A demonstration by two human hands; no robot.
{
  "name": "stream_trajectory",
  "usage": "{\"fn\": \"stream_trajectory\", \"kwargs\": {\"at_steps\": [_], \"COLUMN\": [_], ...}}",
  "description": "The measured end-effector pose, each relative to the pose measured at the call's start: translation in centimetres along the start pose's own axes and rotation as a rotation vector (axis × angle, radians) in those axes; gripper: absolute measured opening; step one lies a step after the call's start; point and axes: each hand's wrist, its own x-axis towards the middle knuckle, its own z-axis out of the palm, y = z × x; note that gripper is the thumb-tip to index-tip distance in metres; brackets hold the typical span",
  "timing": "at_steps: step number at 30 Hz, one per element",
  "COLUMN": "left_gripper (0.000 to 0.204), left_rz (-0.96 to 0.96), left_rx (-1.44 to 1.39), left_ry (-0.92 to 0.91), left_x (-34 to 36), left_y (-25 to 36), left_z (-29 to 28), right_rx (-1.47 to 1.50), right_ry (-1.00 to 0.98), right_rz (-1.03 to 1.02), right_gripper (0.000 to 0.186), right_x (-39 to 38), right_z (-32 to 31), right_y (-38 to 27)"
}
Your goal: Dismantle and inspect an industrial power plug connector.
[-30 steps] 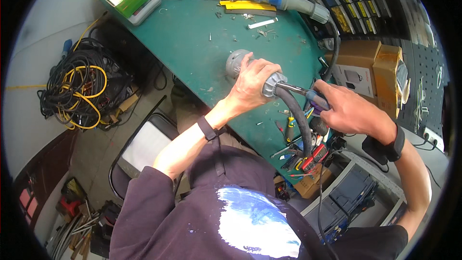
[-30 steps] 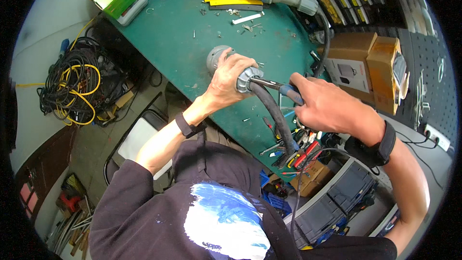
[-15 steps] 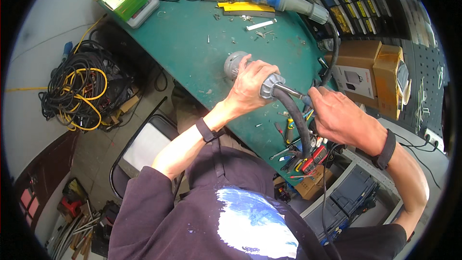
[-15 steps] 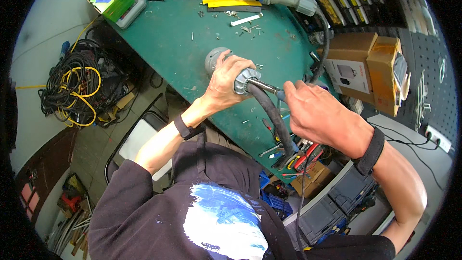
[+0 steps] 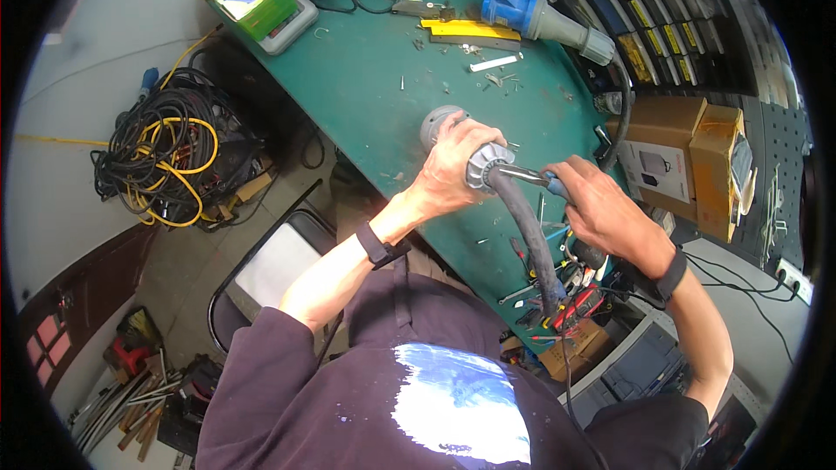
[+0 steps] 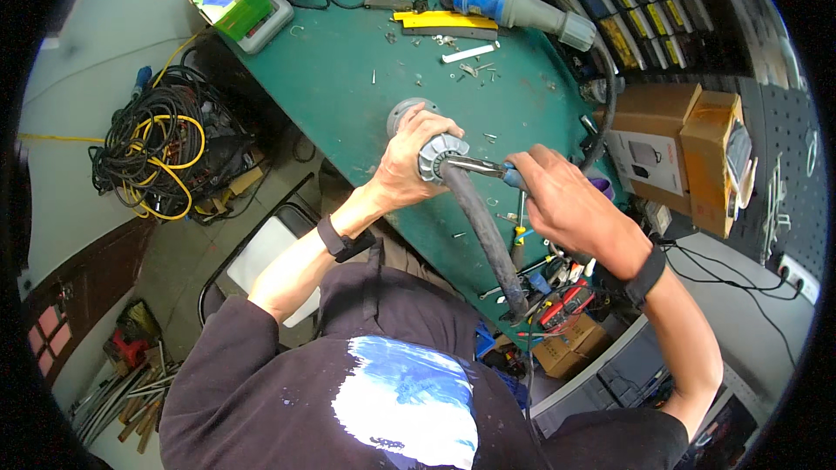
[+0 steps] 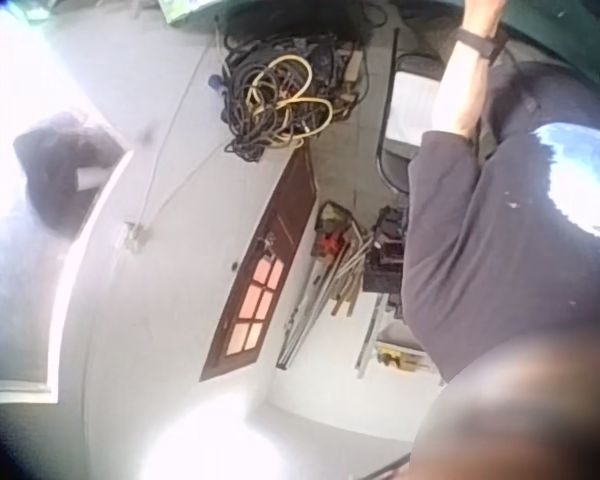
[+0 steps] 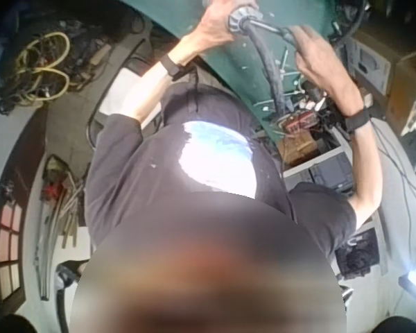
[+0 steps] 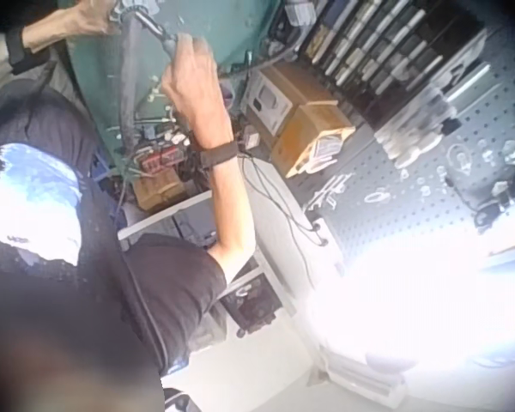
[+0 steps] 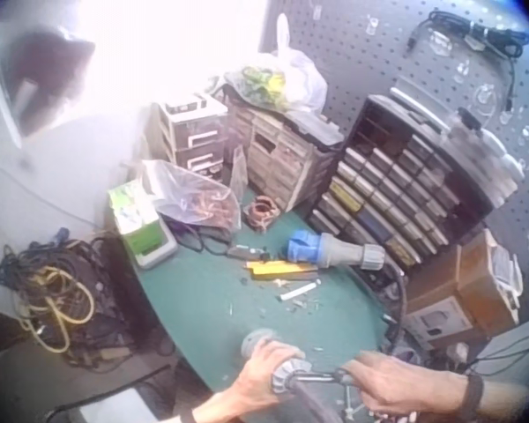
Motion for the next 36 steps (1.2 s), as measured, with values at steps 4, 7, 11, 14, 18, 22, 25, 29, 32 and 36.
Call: {"fn": "stream_trajectory", "kwargs": {"at_steps": [4,7,11,14,18,22,25,29,32,36], "left_gripper": [0.072,0.073,0.073,0.073,0.072,0.07,0.07,0.07,0.07,0.07], "left_rz": [-0.02,-0.01,-0.016,-0.03,-0.06,-0.064,-0.053,-0.041,-0.039,-0.06], "left_rx": [0.042,0.057,0.051,0.087,0.086,0.092,0.085,0.077,0.074,0.016], "left_ry": [-0.013,-0.024,-0.011,-0.002,0.02,0.066,0.062,0.052,0.031,0.055], "left_x": [0.3,0.4,0.8,1.2,1.5,1.6,1.7,1.4,1.1,1.4], "left_y": [0.2,0.1,0.5,0.6,0.5,0.2,-0.1,-0.3,-0.3,-0.1], "left_z": [0.5,0.9,2.1,2.7,3.3,3.8,3.7,3.0,2.1,0.6], "right_rx": [-0.079,-0.193,-0.292,-0.429,-0.549,-0.532,-0.395,-0.143,-0.065,0.019], "right_ry": [-0.01,-0.016,0.003,-0.093,-0.104,-0.148,-0.124,-0.095,-0.063,0.052], "right_rz": [0.154,0.118,0.137,0.162,0.116,0.162,0.213,0.13,0.056,0.013], "right_gripper": [0.048,0.048,0.04,0.03,0.025,0.026,0.029,0.039,0.047,0.053], "right_x": [-1.3,-1.7,-2.0,-1.0,0.1,1.3,1.4,1.1,1.6,1.8], "right_z": [-1.1,-1.5,-1.7,-2.3,-2.6,-2.5,-2.7,-3.7,-3.3,-1.5], "right_y": [-3.9,-4.7,-5.5,-6.5,-6.6,-6.5,-4.9,-2.0,0.1,0.2]}}
